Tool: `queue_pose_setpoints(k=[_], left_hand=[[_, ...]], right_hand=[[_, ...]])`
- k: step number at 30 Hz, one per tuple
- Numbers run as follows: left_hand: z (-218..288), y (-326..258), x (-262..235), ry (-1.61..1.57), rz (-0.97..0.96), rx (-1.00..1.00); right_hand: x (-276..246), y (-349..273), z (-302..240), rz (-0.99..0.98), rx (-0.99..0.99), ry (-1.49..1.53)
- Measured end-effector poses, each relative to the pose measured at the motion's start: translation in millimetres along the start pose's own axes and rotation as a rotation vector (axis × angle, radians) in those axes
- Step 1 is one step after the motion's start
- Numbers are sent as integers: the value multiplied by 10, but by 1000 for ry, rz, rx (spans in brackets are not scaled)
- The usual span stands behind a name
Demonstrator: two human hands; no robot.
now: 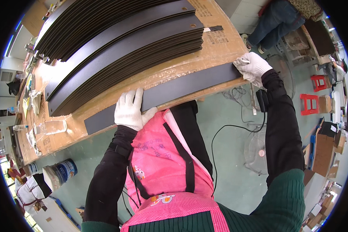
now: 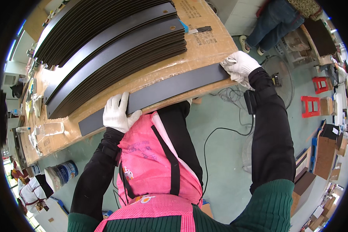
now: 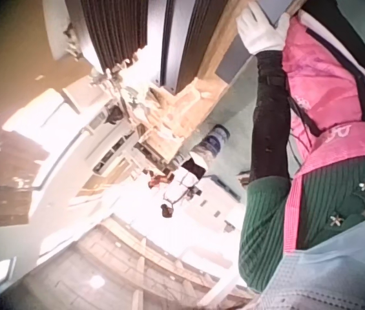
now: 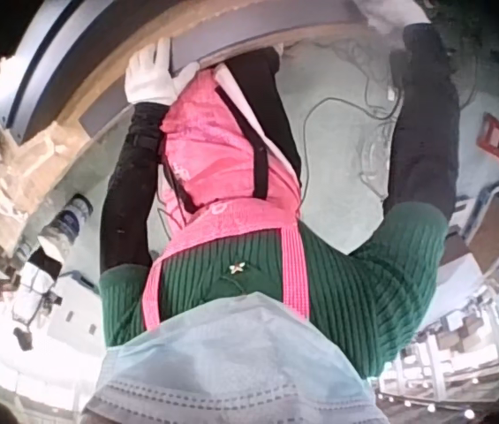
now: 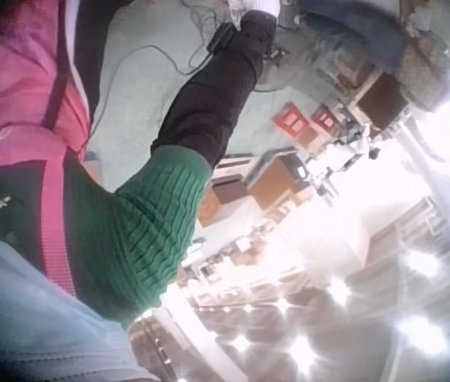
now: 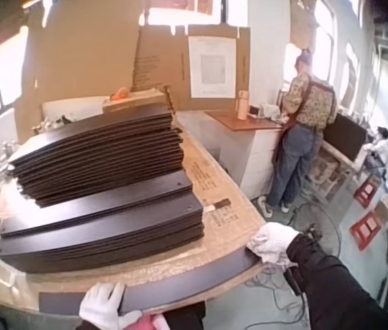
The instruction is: The recorder is cleaning long, dark furniture components with a cloth and a blue cleaning tool.
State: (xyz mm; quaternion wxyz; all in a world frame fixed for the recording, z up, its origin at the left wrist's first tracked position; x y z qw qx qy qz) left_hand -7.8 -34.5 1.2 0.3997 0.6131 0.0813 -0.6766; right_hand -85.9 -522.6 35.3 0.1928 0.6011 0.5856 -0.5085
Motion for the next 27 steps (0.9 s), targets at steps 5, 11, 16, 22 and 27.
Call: queue_pose_setpoints(k=[5, 11, 16, 22, 27], left_hand=[[0, -6, 20, 7, -14, -3], [-16, -16, -9, 3, -17, -13], [12, 5, 8, 19, -11, 3], [-5, 2, 5, 15, -23, -11], [-6, -4, 11, 18, -29, -22]], right_hand=[[55, -35, 39, 176, -196, -71], [2, 28, -77, -51, -9, 14], [31, -48, 18, 133, -169, 34], [64, -36, 72, 66, -88, 219], [60, 10, 89, 127, -126, 3]])
Point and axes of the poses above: each hand's wrist, its own y-axis towards the middle knuckle, its own x-axis out of the palm, z = x × y, the point moved 3 cm from there along y, towards the middle knuckle, and after that the axes turned 8 degrees about -y, right-handed, at the moved point
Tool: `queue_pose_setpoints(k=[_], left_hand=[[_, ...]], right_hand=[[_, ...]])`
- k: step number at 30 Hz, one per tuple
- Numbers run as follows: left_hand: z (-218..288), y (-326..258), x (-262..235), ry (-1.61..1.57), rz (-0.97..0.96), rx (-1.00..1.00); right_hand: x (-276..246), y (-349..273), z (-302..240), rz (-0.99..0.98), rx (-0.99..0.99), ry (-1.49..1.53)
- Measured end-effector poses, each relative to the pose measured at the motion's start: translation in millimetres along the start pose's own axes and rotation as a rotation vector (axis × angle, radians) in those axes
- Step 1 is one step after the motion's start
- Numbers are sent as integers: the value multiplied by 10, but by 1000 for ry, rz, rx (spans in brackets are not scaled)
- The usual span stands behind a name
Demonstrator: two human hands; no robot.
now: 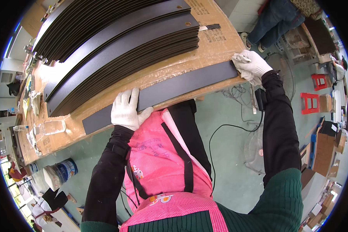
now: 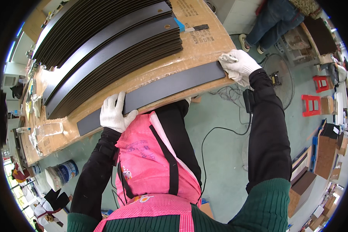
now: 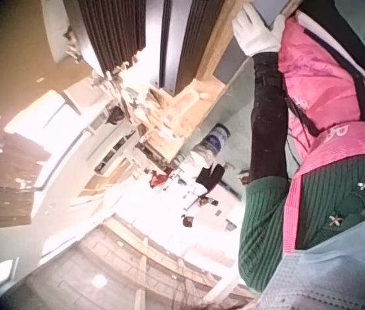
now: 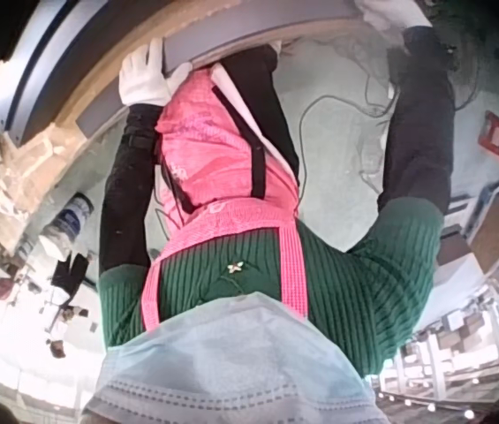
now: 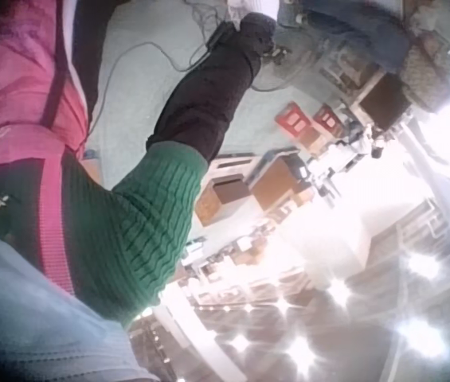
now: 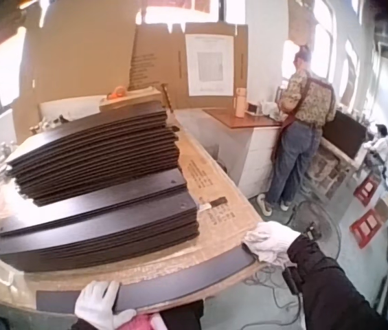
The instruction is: The recorder is cleaning long, dark furniture components with a cloth and a blue cleaning tool.
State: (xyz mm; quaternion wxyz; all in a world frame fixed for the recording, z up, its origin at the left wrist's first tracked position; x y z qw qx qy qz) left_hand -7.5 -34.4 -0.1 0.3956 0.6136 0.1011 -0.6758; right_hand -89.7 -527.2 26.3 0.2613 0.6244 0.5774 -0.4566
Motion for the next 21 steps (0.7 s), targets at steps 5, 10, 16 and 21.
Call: queue_pose_setpoints(k=[5, 10, 16, 21], left_hand=[[12, 8, -10, -20, -5, -6], [6, -4, -2, 6, 16, 10], [-9, 1, -1, -8, 18, 17], [1, -6, -3, 6, 18, 13]], right_hand=[[-1, -24, 40, -102, 72, 226], [103, 2, 41, -29, 134, 227], [12, -130, 13, 53, 29, 230], [-6, -91, -1, -87, 120, 346]])
Point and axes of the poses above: each hand's wrist, its own y-axis towards the middle knuckle, its own x-axis out of the palm, z = x × y, the point moved 3 cm from there along y, towards the middle knuckle, and after that the axes turned 8 degrees about -y, right-handed, at the moved point
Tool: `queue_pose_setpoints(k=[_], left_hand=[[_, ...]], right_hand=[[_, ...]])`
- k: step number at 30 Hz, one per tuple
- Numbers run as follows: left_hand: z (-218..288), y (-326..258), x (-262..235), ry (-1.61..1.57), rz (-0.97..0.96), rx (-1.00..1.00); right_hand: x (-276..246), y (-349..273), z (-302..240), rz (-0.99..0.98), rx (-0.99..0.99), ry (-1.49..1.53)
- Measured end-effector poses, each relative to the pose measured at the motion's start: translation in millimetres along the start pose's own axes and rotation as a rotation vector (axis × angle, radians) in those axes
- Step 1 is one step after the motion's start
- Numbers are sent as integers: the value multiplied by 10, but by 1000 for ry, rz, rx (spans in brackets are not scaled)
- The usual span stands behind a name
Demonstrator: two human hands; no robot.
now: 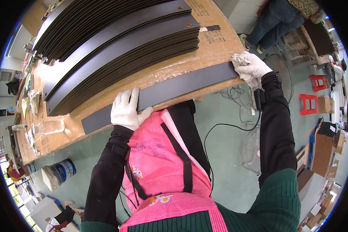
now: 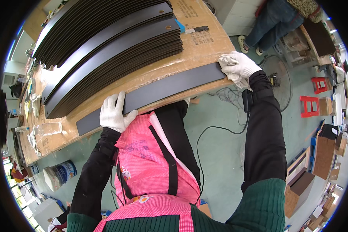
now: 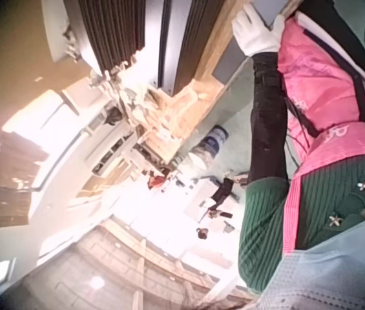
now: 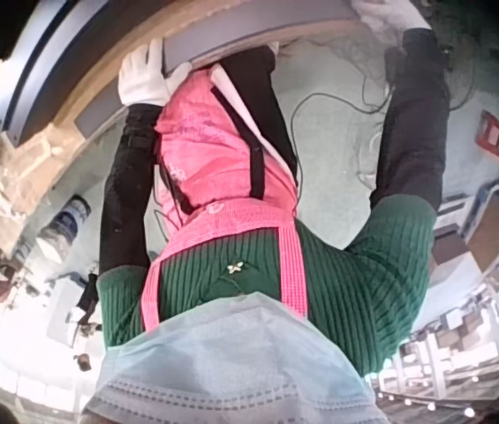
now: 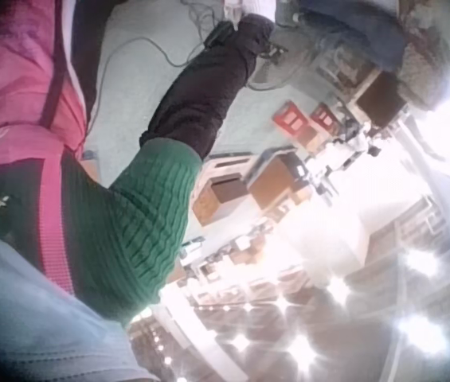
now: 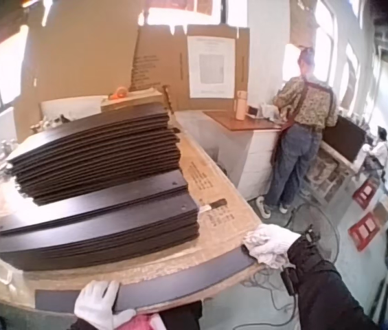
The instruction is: The recorder is cleaning long, dark furniture components with a cloth and a blue cleaning tool.
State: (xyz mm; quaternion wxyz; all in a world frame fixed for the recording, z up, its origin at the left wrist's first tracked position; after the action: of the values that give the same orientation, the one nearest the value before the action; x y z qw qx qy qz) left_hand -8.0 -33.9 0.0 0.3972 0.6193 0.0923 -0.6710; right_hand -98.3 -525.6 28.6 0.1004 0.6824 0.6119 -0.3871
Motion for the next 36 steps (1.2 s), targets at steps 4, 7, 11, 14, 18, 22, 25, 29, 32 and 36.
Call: queue_pose_setpoints(k=[4, 7, 11, 14, 18, 22, 25, 29, 32, 36], left_hand=[[1, 10, 3, -8, -2, 3], [-1, 6, -1, -9, 2, 3], [-39, -23, 2, 5, -17, -10], [-2, 0, 24, -10, -9, 2], [2, 7, -10, -13, -6, 1], [-23, -5, 4, -15, 7, 4], [-64, -27, -36, -21, 2, -4], [-10, 19, 15, -53, 9, 16], [-46, -5, -72, -32, 23, 16], [-58, -30, -22, -38, 11, 11]], right_hand=[[-23, 50, -9, 65, -55, -249], [-1, 68, 25, 66, -49, -242], [43, -37, -82, 14, 84, 74], [-5, -20, -1, -114, 139, 153], [48, 125, 73, 114, -108, -345], [57, 116, 75, 103, 24, 197], [32, 239, -110, 55, 92, 621], [303, 240, -299, 400, 203, -533], [1314, -150, -961, 857, -38, -937], [2476, -183, -1748, 763, -328, -598]])
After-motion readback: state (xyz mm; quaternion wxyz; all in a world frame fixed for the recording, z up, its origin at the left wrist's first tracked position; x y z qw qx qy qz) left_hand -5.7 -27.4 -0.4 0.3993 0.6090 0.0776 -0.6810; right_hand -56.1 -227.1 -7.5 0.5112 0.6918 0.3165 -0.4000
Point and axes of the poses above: each hand's wrist, its own y-axis towards the middle knuckle, its own x-axis out of the palm, z = x × y, the point moved 3 cm from there along y, towards the middle knuckle, and after that the axes turned 8 degrees about -y, right-handed, at the moved point
